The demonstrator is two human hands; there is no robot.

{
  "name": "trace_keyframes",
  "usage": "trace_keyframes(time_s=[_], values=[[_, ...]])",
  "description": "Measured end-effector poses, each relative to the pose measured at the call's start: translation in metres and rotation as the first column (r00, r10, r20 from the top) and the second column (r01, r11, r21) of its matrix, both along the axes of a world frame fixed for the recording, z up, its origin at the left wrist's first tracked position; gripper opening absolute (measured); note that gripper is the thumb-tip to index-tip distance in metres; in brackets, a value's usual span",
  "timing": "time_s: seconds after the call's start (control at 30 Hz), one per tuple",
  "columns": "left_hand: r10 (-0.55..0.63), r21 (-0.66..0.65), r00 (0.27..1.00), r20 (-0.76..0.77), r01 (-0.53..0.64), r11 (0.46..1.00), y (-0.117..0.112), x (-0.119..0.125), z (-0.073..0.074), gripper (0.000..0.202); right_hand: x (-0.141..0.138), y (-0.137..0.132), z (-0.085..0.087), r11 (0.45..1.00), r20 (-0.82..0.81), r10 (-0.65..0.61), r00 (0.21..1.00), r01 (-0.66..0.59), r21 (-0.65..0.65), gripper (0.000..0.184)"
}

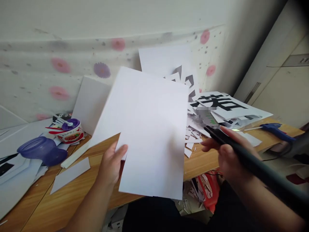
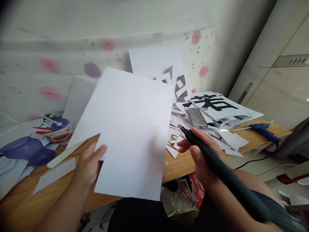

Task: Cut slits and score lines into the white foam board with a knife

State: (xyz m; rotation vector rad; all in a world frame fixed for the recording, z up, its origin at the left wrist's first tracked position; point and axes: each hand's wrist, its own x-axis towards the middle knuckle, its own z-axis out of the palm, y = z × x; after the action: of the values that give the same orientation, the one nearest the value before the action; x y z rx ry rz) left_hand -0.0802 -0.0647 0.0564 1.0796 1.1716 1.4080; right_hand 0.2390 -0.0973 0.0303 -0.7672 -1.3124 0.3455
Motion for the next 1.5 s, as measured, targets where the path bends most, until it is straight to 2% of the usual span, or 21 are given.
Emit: trace_keyframes(time_s=[0.03, 0.07, 0.17, 0.3, 0.4, 0.5, 0.6, 0.7, 0.87, 0.93, 1.03, 1.1, 1.17, 1.2, 1.27, 1.33, 1.37, 1.4, 1.43, 1.47, 1.5], values=[[0.088, -0.003, 0.994, 0.063, -0.088, 0.996, -0.010, 0.005, -0.006, 0.045, -0.001, 0.005, -0.007, 0.999, -0.061, 0.019, 0.998, -0.022, -0.040, 0.044], [0.166, -0.004, 0.978, 0.125, -0.167, 0.986, -0.021, 0.012, -0.012, 0.047, -0.004, 0.009, -0.014, 0.984, -0.083, 0.024, 0.996, -0.038, -0.171, 0.046], [0.218, -0.095, 0.948, 0.233, -0.201, 0.975, -0.055, 0.037, -0.033, 0.058, -0.016, 0.014, -0.029, 0.918, 0.064, 0.035, 0.997, -0.006, -0.396, 0.036], [0.278, -0.209, 0.924, 0.263, -0.227, 0.951, -0.089, 0.063, -0.059, 0.066, -0.023, 0.020, -0.036, 0.915, 0.225, 0.082, 0.971, 0.016, -0.404, 0.028], [0.298, -0.281, 0.919, 0.259, -0.224, 0.933, -0.096, 0.069, -0.071, 0.063, -0.023, 0.028, -0.040, 0.882, 0.277, 0.170, 0.946, -0.020, -0.470, 0.028], [0.282, -0.319, 0.921, 0.267, -0.192, 0.928, -0.092, 0.066, -0.071, 0.058, -0.024, 0.031, -0.045, 0.858, 0.309, 0.201, 0.929, -0.015, -0.513, 0.027], [0.170, -0.367, 0.957, 0.236, -0.075, 0.927, -0.088, 0.057, -0.066, 0.051, -0.025, 0.029, -0.050, 0.861, 0.354, 0.187, 0.917, 0.021, -0.509, 0.029], [0.049, -0.459, 0.988, 0.144, 0.023, 0.888, -0.093, 0.042, -0.064, 0.037, -0.024, 0.022, -0.055, 0.859, 0.428, 0.185, 0.885, 0.066, -0.508, 0.031], [-0.081, -0.558, 0.994, 0.068, 0.105, 0.823, -0.105, 0.021, -0.068, 0.048, -0.020, 0.009, -0.055, 0.849, 0.607, 0.251, 0.754, 0.129, -0.512, 0.033], [-0.046, -0.567, 0.995, 0.084, 0.085, 0.819, -0.102, 0.017, -0.067, 0.050, -0.021, 0.007, -0.053, 0.861, 0.691, 0.251, 0.678, 0.169, -0.479, 0.035], [0.114, -0.554, 0.980, 0.162, -0.005, 0.832, -0.093, 0.017, -0.061, 0.052, -0.024, 0.008, -0.052, 0.895, 0.779, 0.212, 0.590, 0.202, -0.397, 0.036], [0.178, -0.556, 0.966, 0.186, -0.045, 0.830, -0.092, 0.017, -0.058, 0.066, -0.024, 0.009, -0.054, 0.914, 0.808, 0.190, 0.557, 0.200, -0.353, 0.035], [0.166, -0.558, 0.979, 0.120, -0.072, 0.827, -0.099, 0.013, -0.057, 0.083, -0.019, 0.010, -0.056, 0.933, 0.803, 0.167, 0.572, 0.171, -0.316, 0.033], [0.122, -0.564, 0.991, 0.062, -0.066, 0.823, -0.105, 0.010, -0.058, 0.085, -0.015, 0.010, -0.056, 0.940, 0.778, 0.147, 0.611, 0.159, -0.302, 0.033], [-0.076, -0.598, 0.996, -0.056, 0.028, 0.801, -0.117, 0.000, -0.057, 0.071, -0.005, 0.012, -0.053, 0.938, 0.660, 0.074, 0.748, 0.172, -0.300, 0.032], [-0.366, -0.638, 0.916, -0.165, 0.184, 0.748, -0.120, -0.010, -0.050, 0.046, 0.003, 0.014, -0.046, 0.915, 0.447, 0.014, 0.894, 0.169, -0.367, 0.032], [-0.493, -0.630, 0.834, -0.247, 0.249, 0.736, -0.115, -0.014, -0.045, 0.035, 0.006, 0.016, -0.043, 0.902, 0.322, 0.037, 0.946, 0.106, -0.418, 0.031], [-0.562, -0.583, 0.737, -0.376, 0.283, 0.761, -0.106, -0.016, -0.039, 0.027, 0.006, 0.017, -0.040, 0.890, 0.202, 0.096, 0.975, 0.007, -0.455, 0.032], [-0.575, -0.484, 0.618, -0.537, 0.332, 0.809, -0.091, -0.017, -0.032, 0.022, 0.004, 0.017, -0.038, 0.874, 0.104, 0.178, 0.979, -0.108, -0.474, 0.033], [-0.509, -0.338, 0.509, -0.694, 0.394, 0.855, -0.074, -0.016, -0.026, 0.020, 0.000, 0.017, -0.036, 0.851, 0.041, 0.259, 0.965, -0.208, -0.482, 0.035], [-0.420, -0.221, 0.428, -0.800, 0.441, 0.870, -0.053, -0.013, -0.022, 0.023, -0.006, 0.016, -0.036, 0.830, 0.014, 0.320, 0.947, -0.273, -0.486, 0.036]])
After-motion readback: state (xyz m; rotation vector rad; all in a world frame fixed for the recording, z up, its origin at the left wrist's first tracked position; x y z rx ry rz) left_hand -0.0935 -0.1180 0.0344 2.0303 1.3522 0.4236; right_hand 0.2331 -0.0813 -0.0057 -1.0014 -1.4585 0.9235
